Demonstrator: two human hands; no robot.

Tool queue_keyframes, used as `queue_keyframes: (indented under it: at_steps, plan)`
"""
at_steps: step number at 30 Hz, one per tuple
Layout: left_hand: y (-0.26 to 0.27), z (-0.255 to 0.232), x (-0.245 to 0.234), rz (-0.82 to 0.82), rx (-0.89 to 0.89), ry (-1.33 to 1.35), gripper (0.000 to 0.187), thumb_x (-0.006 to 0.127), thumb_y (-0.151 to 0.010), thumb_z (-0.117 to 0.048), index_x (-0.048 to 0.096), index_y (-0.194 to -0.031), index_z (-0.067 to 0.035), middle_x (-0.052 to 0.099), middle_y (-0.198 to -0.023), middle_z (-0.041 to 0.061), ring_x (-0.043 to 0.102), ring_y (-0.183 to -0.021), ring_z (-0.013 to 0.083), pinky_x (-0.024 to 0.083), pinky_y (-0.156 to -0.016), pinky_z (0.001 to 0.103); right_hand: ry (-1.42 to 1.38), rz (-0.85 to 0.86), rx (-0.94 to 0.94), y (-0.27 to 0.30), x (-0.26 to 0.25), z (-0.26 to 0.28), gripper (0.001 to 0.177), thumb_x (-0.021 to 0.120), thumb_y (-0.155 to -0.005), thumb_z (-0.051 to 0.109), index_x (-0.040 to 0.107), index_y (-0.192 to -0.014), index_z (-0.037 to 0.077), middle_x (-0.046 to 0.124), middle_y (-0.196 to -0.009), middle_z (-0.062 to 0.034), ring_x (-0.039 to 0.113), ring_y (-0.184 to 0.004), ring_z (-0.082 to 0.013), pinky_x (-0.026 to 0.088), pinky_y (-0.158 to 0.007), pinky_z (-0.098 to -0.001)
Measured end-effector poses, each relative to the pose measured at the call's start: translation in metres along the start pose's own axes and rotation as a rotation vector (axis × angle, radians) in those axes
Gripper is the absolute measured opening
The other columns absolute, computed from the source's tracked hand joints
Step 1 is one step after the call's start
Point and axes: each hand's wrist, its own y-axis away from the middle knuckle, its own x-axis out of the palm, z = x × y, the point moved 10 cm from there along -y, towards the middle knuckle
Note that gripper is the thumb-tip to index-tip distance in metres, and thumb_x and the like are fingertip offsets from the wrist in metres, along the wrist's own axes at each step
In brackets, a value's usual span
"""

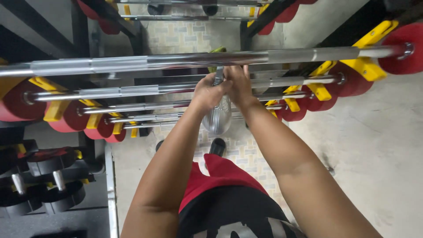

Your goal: Cleaning gym equipment by spraying and wiping down barbells and dumbbells.

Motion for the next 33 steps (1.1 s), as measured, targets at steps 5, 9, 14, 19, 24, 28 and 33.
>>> queue_keyframes:
  at_steps: [5,9,14,19,24,28,33]
  plan:
    - [0.012,-0.014,0.024,-0.033,-0.107,-0.105,0.046,0.075,-0.080,-0.032,0.072,-0.116,-0.005,0.075,-0.090,0.006,0.069,-0.082,0.0157,0.054,-0.078,0.030,0.083,0.317,0.228,0.015,-0.016,-0.081,0.035,0.067,-0.085,0.021,0.070,-0.118,0.012,0.068,-0.118,-0.0147,0.055,-0.123,-0.0341,0.035,-0.110,-0.0577]
    - [0.010,0.000,0.047,-0.028,-0.117,-0.147,0.053,0.078,-0.078,-0.035,0.071,-0.121,-0.005,0.077,-0.099,0.008,0.071,-0.092,0.0184,0.054,-0.086,0.032,0.236,0.232,0.334,0.044,-0.083,-0.155,0.048,0.067,-0.083,0.011,0.067,-0.131,0.006,0.065,-0.131,-0.0195,0.050,-0.127,-0.0394,0.034,-0.112,-0.0554]
    - [0.018,-0.008,0.071,0.004,-0.169,-0.262,0.059,0.076,-0.080,-0.040,0.067,-0.129,-0.009,0.078,-0.110,0.011,0.072,-0.104,0.0204,0.052,-0.095,0.033,0.252,0.308,0.555,0.063,-0.125,-0.191,0.044,0.065,-0.094,0.011,0.059,-0.136,0.000,0.057,-0.136,-0.0230,0.045,-0.131,-0.0385,0.033,-0.114,-0.0532]
    - [0.020,-0.005,0.072,0.001,-0.200,-0.244,0.059,0.075,-0.081,-0.039,0.065,-0.132,-0.009,0.078,-0.111,0.011,0.074,-0.105,0.0210,0.051,-0.098,0.033,0.117,0.100,0.494,0.033,-0.096,-0.141,0.048,0.058,-0.087,-0.002,0.060,-0.135,-0.001,0.054,-0.139,-0.0233,0.046,-0.131,-0.0387,0.035,-0.114,-0.0498]
    - [0.013,0.016,0.045,-0.074,-0.056,-0.080,0.047,0.076,-0.083,-0.031,0.075,-0.121,-0.002,0.080,-0.105,0.013,0.071,-0.097,0.0211,0.056,-0.089,0.034,0.012,0.207,0.230,0.013,-0.004,-0.074,0.044,0.065,-0.082,0.006,0.065,-0.126,0.002,0.065,-0.118,-0.0207,0.059,-0.114,-0.0407,0.044,-0.106,-0.0529]
    - [0.021,0.016,0.030,-0.064,-0.082,-0.004,0.045,0.077,-0.084,-0.030,0.073,-0.120,-0.003,0.079,-0.102,0.011,0.071,-0.093,0.0184,0.056,-0.087,0.032,-0.312,0.053,-0.071,-0.003,-0.047,-0.014,0.049,0.067,-0.091,0.007,0.065,-0.140,0.007,0.059,-0.140,-0.0265,0.054,-0.130,-0.0441,0.045,-0.109,-0.0486]
    - [0.030,0.013,0.005,-0.067,-0.121,-0.027,0.054,0.078,-0.079,-0.036,0.070,-0.124,-0.005,0.079,-0.103,0.010,0.074,-0.097,0.0199,0.056,-0.089,0.034,0.001,0.166,0.284,0.024,-0.051,-0.105,0.046,0.074,-0.086,0.011,0.066,-0.131,0.008,0.064,-0.128,-0.0220,0.059,-0.121,-0.0419,0.046,-0.108,-0.0504]
